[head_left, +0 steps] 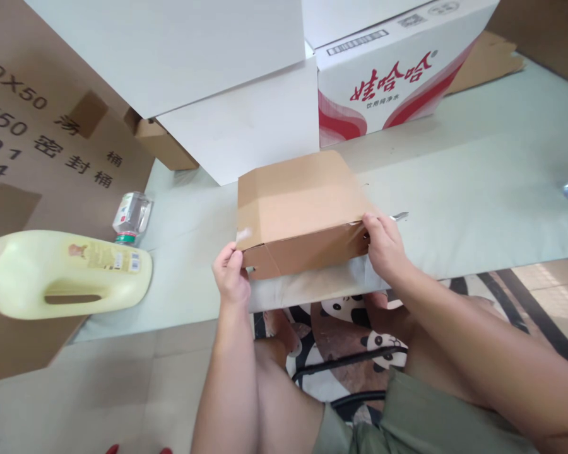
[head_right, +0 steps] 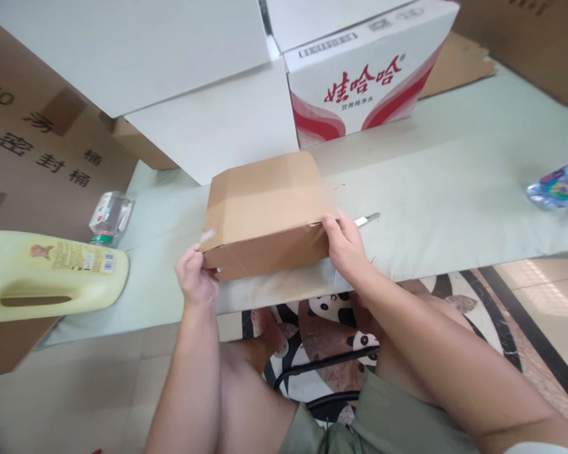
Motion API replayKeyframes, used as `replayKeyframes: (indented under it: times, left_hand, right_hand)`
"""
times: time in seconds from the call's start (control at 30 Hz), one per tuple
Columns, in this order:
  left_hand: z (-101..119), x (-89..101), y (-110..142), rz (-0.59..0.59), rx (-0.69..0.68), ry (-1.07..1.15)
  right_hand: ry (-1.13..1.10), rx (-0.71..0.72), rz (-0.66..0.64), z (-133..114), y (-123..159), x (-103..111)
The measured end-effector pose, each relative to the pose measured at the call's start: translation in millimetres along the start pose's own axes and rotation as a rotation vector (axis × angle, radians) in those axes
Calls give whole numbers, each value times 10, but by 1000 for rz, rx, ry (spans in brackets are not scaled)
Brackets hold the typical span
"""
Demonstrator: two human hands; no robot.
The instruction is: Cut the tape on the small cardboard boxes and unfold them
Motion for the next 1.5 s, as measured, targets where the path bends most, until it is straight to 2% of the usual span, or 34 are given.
replayKeyframes:
  times: [0.57,0.77,1.07,1.5]
  left_hand:
    - [-34,15,-24,-3,-32,-46]
    - [14,-11,-7,17,-11,-13]
    - [-67,41,-38,33,-18,-44]
    - [-40,8,-17,9,29,-45]
  right_hand:
    - [-31,-14,-10,1,10,-3]
    - [-65,24,-33,5,3,-19]
    - [-103,74,-5,28,-4,-26]
    - [-84,53,1,48,-11,-20]
Point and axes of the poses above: each hand's wrist, its own y-axis away from the middle knuckle, its own x-axis out of the back of the hand, z = x × y, the point moved 4 cm from there along -y, towards the middle knuckle, and after that the axes turned 1 degree about y, right-handed, at the moved point
